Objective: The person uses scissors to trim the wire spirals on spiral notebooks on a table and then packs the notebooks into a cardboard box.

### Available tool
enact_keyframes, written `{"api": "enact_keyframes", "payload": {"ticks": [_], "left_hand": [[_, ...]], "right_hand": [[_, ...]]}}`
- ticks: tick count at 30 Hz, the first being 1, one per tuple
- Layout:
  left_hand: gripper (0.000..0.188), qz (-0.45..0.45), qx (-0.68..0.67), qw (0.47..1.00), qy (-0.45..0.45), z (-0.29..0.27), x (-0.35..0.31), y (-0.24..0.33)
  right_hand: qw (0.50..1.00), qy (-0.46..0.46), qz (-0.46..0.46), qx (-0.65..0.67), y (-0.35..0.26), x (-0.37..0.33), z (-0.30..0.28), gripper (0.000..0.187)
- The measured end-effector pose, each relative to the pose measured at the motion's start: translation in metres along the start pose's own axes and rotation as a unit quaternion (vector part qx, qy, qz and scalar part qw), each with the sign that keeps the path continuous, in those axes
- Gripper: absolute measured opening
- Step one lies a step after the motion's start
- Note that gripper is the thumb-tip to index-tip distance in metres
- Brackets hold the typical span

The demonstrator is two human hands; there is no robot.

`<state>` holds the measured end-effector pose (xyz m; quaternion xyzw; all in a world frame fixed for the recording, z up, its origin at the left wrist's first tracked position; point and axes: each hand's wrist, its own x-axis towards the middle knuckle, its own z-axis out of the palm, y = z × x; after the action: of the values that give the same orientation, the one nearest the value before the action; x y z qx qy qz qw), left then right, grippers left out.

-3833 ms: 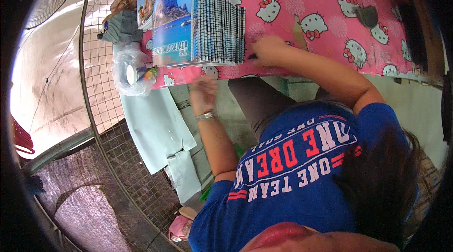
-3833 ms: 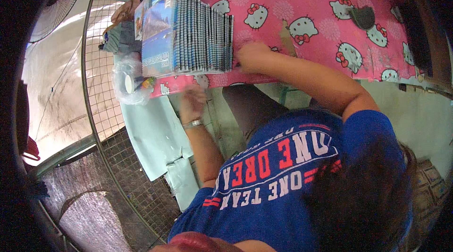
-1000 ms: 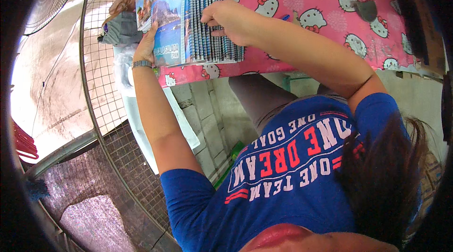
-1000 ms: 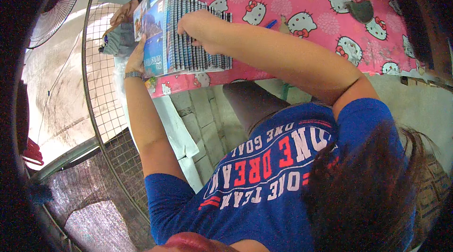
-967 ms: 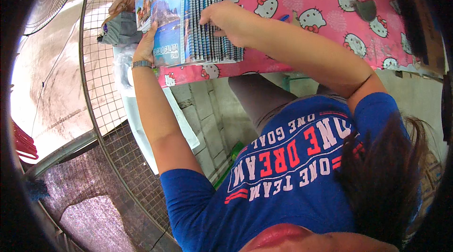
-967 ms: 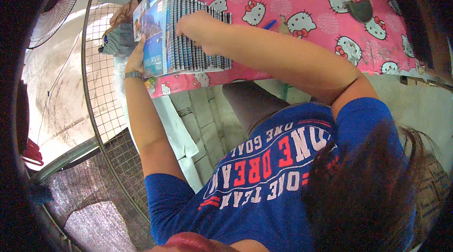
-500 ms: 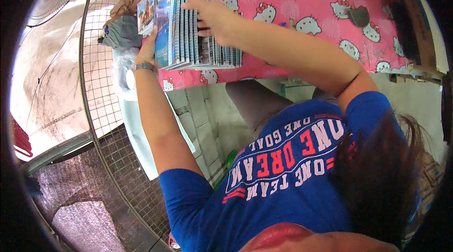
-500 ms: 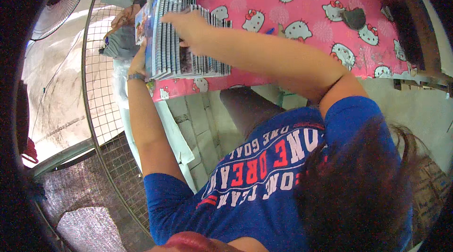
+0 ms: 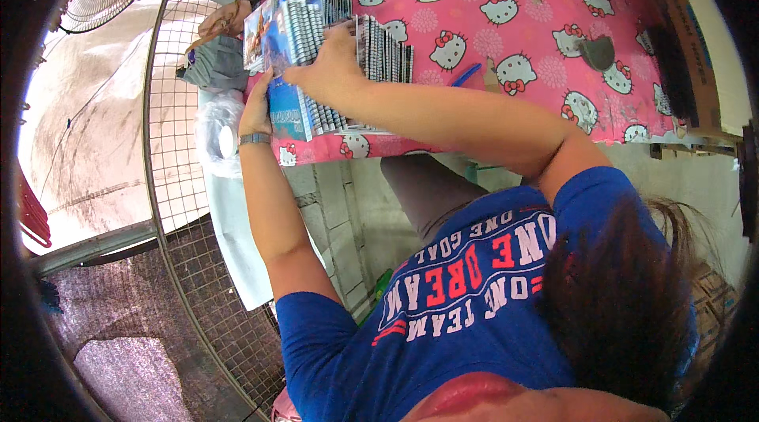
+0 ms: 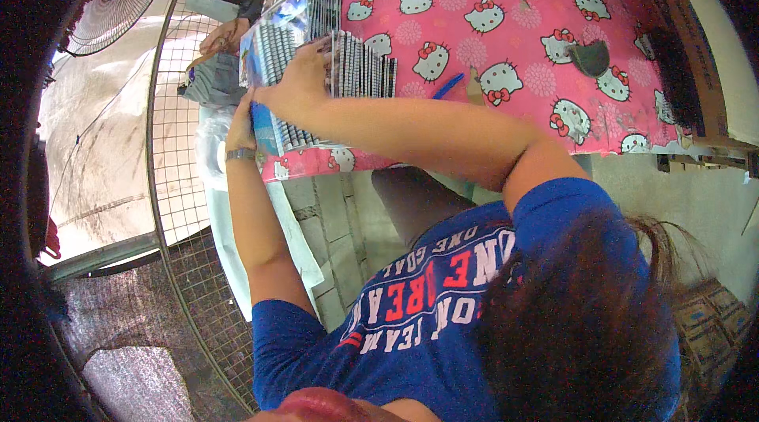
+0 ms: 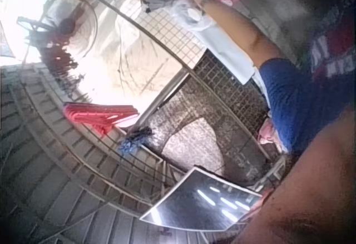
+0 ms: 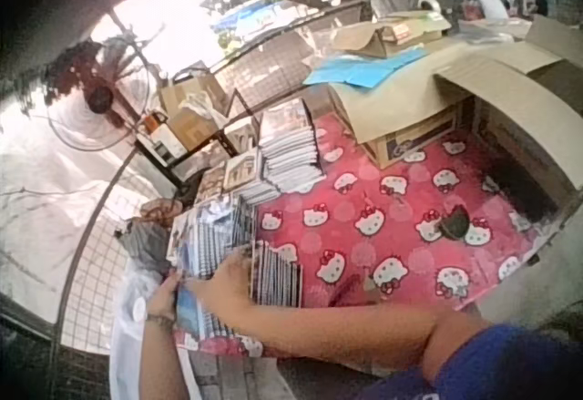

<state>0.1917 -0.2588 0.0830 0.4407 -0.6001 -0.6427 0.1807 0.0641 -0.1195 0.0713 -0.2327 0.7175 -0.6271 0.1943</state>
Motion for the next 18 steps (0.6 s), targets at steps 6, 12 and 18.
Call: {"api": "enact_keyframes", "payload": {"ticks": [6,12,18], "left_hand": [[0.042,0.042,-0.061,0.997,-0.024,-0.042,-0.01,-0.025],[0.046,0.102,-0.098,0.99,0.007,-0.111,-0.018,-0.023],[0.075,0.25,-0.219,0.942,-0.036,-0.041,-0.047,0.041]], "right_hand": [[0.978,-0.109,0.063,0.164,-0.03,-0.025,-0.005,0.102],[0.975,-0.082,-0.088,0.188,-0.051,-0.06,0.005,0.087],[0.893,-0.149,-0.368,0.212,-0.046,-0.022,-0.033,0.084]]}}
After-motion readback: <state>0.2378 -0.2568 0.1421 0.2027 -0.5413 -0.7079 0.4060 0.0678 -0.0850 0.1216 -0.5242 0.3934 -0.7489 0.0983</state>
